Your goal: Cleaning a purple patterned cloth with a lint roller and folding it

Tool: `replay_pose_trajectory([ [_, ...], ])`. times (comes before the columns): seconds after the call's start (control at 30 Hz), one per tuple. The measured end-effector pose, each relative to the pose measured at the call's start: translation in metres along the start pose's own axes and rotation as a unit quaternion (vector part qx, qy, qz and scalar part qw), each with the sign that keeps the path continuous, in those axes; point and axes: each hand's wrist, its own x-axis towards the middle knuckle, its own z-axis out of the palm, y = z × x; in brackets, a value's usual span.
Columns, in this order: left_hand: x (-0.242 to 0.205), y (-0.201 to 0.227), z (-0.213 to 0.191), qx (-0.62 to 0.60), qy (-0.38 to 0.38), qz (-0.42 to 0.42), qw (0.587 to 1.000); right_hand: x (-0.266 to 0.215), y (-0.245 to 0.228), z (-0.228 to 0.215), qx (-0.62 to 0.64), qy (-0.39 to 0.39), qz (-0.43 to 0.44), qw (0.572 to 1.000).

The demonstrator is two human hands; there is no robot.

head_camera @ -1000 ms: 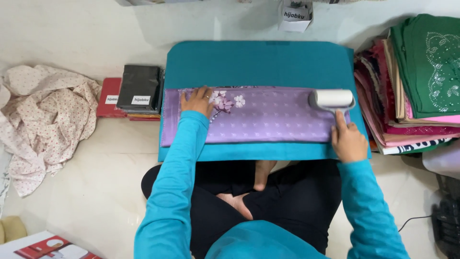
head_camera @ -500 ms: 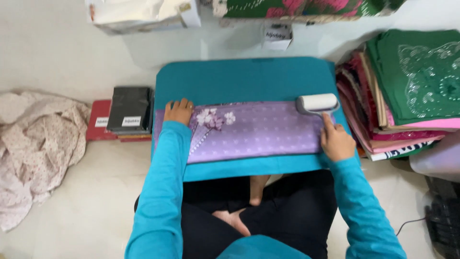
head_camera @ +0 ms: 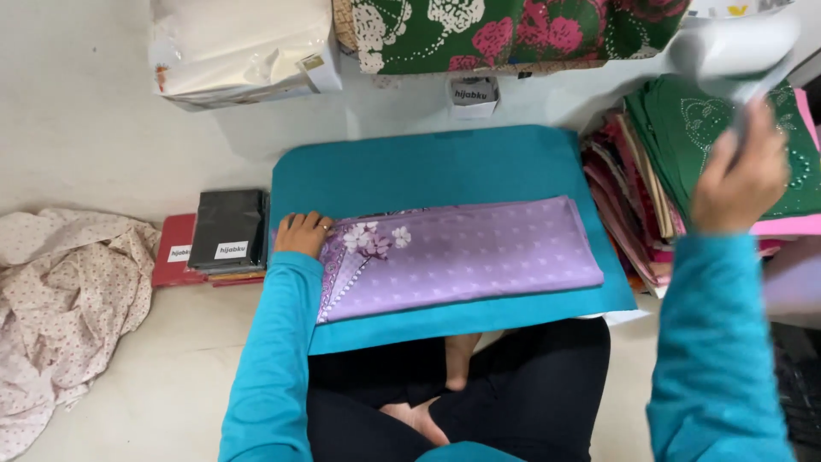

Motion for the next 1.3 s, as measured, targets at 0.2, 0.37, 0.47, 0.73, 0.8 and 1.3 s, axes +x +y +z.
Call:
replay_pose_trajectory([
  [0.2, 0.003, -0.003, -0.001, 0.041, 0.015, -0.017, 0.999, 0.081, 0.073, 0.054, -0.065, 0.000, -0.052, 0.997],
  [0.37, 0.003, -0.006, 0.028, -0.022, -0.002, -0.064, 0.998, 0.082, 0.122, 0.112, -0.151, -0.076, -0.100, 0.981],
  [0.47, 0.006, -0.014, 0.046, -0.044, -0.005, -0.070, 0.997, 0.091, 0.098, 0.105, 0.210, -0.109, -0.112, 0.965],
  [0.73, 0.006, -0.010, 0.016, -0.054, -0.031, -0.086, 0.994, 0.073, 0.067, 0.098, 0.330, -0.166, -0.049, 0.928],
  [0.8, 0.001, -0.017, 0.020, -0.041, -0.041, -0.074, 0.996, 0.044, 0.102, 0.126, 0.319, -0.154, -0.052, 0.934],
  [1.3, -0.002, -0.028, 0.026, -0.072, 0.102, -0.033, 0.992, -0.092, -0.052, 0.137, 0.158, -0.502, -0.106, 0.844],
])
